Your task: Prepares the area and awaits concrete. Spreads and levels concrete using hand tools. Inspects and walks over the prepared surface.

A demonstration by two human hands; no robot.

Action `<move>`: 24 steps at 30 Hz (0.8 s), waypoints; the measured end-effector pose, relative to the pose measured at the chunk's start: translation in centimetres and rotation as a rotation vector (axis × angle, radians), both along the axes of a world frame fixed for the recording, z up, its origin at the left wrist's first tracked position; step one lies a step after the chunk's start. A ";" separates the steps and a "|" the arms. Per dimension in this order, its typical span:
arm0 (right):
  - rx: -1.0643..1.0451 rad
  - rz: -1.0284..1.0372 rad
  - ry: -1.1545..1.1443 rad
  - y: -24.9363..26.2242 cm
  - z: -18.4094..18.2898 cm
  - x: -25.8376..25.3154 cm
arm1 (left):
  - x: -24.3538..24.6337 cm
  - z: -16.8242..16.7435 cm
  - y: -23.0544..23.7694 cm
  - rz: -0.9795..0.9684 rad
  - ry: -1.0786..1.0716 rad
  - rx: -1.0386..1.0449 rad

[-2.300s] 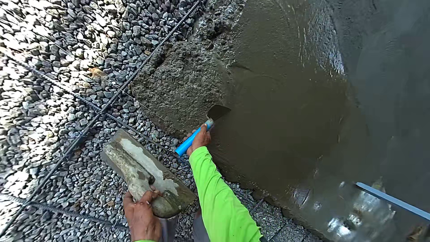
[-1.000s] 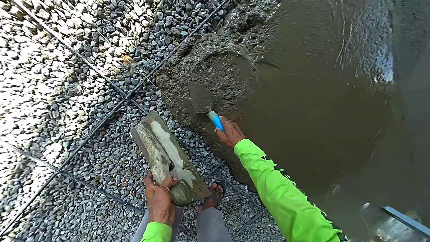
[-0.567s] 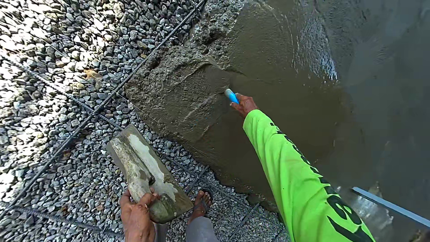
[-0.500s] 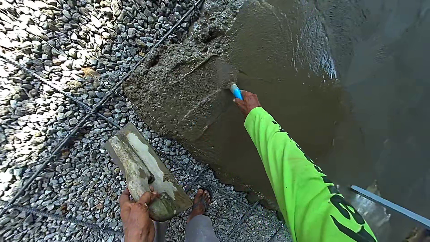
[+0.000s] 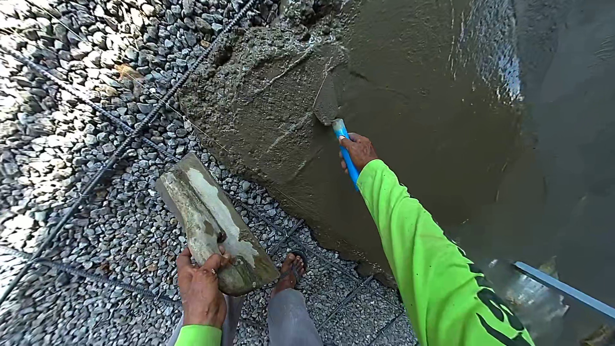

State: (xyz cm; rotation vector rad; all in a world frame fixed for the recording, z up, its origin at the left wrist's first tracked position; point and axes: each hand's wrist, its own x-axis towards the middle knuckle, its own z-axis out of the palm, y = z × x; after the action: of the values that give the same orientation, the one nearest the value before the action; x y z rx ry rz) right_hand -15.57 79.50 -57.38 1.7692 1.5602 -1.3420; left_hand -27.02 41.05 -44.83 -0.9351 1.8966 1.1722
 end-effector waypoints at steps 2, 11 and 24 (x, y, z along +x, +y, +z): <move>-0.056 0.072 0.024 -2.0 -0.1 0.8 | 0.2 -0.1 0.0 -0.006 0.001 -0.004; -0.155 0.301 0.071 -10.4 0.9 4.0 | 0.7 0.4 0.2 -0.013 0.016 0.015; -0.089 0.069 0.049 -21.0 -1.2 1.3 | -0.5 0.1 -0.7 0.092 0.029 -0.033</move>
State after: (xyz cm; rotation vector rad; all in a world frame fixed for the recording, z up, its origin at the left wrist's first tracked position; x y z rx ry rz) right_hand -14.24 58.54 -58.56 1.6266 1.5480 -1.4091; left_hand -27.50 40.31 -44.68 -1.0383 1.9186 1.2172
